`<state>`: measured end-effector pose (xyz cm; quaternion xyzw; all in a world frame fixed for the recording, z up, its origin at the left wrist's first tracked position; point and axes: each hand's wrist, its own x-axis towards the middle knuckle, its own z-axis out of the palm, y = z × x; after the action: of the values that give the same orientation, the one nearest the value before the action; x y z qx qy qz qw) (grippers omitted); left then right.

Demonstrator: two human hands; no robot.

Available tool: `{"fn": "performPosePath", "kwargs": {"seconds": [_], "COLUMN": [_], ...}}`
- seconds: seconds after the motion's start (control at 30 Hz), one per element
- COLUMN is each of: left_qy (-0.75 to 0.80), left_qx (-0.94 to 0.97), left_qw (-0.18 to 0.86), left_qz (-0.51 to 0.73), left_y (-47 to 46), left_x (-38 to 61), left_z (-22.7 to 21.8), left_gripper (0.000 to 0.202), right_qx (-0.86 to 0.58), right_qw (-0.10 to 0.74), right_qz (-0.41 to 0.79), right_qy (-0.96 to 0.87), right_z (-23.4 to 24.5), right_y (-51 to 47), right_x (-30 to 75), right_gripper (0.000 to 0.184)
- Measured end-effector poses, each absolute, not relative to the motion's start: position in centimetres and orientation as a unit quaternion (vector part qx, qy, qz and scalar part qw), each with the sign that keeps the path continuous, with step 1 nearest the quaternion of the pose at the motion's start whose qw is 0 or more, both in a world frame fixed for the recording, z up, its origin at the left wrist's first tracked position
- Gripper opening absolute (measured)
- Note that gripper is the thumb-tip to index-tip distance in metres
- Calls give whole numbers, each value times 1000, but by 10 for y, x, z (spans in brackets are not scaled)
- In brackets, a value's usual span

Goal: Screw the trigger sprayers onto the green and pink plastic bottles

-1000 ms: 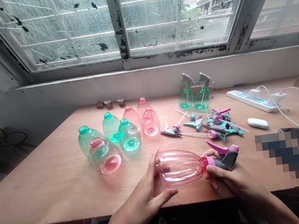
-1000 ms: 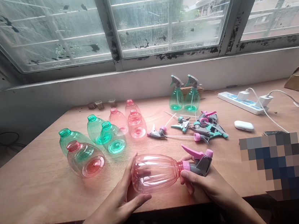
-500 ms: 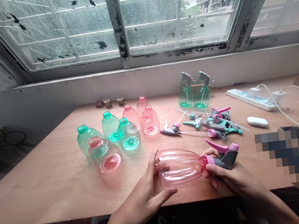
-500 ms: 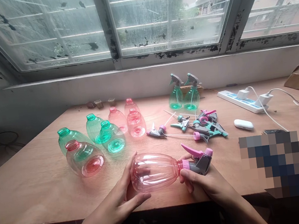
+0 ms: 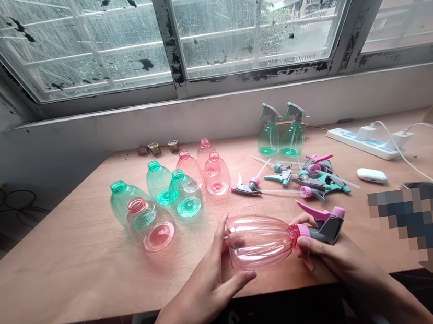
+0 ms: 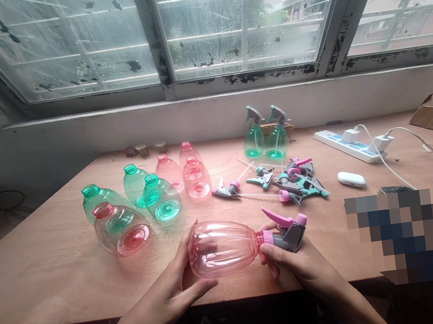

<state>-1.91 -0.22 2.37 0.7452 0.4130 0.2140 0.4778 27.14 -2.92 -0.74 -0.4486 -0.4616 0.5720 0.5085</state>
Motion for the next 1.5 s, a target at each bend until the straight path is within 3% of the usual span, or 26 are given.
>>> {"fn": "performPosePath", "kwargs": {"seconds": [1.5], "left_qy": [409], "left_qx": [748], "left_qw": [470], "left_qz": [229], "left_y": [-1], "left_x": [-19], "left_z": [17], "left_gripper": [97], "right_qx": [-446], "right_qw": [520], "right_qz": [566], "right_qy": [-459], "right_z": [-10], "right_y": [-29], "right_x": [272], "right_gripper": [37]}}
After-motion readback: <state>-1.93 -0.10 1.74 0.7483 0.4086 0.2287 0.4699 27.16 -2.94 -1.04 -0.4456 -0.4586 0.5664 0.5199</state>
